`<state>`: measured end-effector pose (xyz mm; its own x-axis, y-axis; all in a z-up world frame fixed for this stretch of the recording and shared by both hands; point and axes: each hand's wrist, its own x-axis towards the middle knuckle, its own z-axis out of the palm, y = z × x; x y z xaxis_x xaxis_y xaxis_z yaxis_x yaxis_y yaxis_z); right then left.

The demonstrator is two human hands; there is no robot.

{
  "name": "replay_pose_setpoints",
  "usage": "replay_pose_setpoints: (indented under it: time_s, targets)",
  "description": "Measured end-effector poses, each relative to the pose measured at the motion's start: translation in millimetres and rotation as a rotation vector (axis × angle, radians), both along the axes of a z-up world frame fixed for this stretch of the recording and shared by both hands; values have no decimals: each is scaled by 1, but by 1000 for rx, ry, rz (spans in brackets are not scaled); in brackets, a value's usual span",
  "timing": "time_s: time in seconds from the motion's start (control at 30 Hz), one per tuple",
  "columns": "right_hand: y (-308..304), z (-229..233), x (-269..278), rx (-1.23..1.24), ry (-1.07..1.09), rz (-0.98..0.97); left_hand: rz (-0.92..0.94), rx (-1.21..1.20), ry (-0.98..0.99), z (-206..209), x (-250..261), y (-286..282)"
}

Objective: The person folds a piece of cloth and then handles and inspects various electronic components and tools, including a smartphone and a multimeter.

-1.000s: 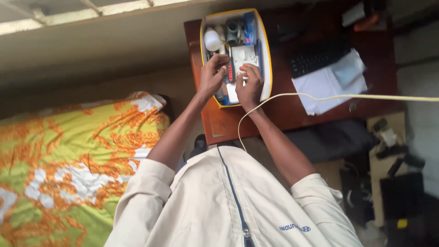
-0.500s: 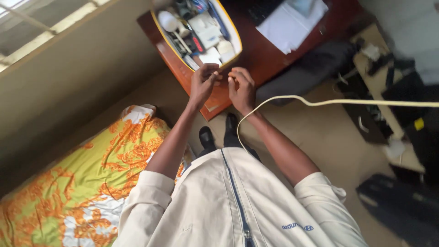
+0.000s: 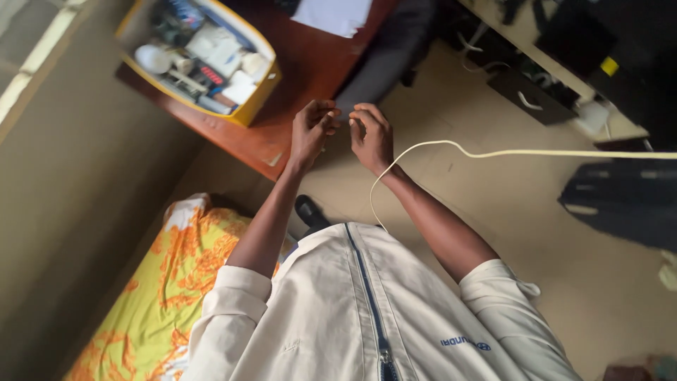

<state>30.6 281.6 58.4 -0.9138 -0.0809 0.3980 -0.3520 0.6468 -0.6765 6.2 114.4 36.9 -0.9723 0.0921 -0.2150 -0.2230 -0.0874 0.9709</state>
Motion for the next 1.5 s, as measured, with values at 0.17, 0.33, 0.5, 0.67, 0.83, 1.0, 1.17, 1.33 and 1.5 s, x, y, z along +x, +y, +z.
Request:
replay_pose_setpoints:
  time_s: [0.17,0.33,0.5,0.67,0.83,1.0,1.17,1.33,1.5]
  targets:
    - [64,3,30,-14,-29,-80,-82,10,19,2,9,73]
    - [127,0,62,3,-30,-169,-158,2,66,8,33,138]
    - [184,-4,88,20,5,-219,-201,-4,76,-2,54,193]
    - [232,-4,115,20,6,-293,-259,-1,49,1,70,246]
    - [288,-4,144,8,13,-392,-382,30,70,-10,80,313]
    - [348,-6,167,-39,-2,-595,-602,92,92,-20,82,389]
    - [411,2,198,-5,37,-815,-828,107,113,-14,80,479]
    - [464,4,224,47,95,-1011,-1033,152,154,-24,88,563]
    - [489,5,251,-11,53,-1260,-1255,132,61,-17,109,617]
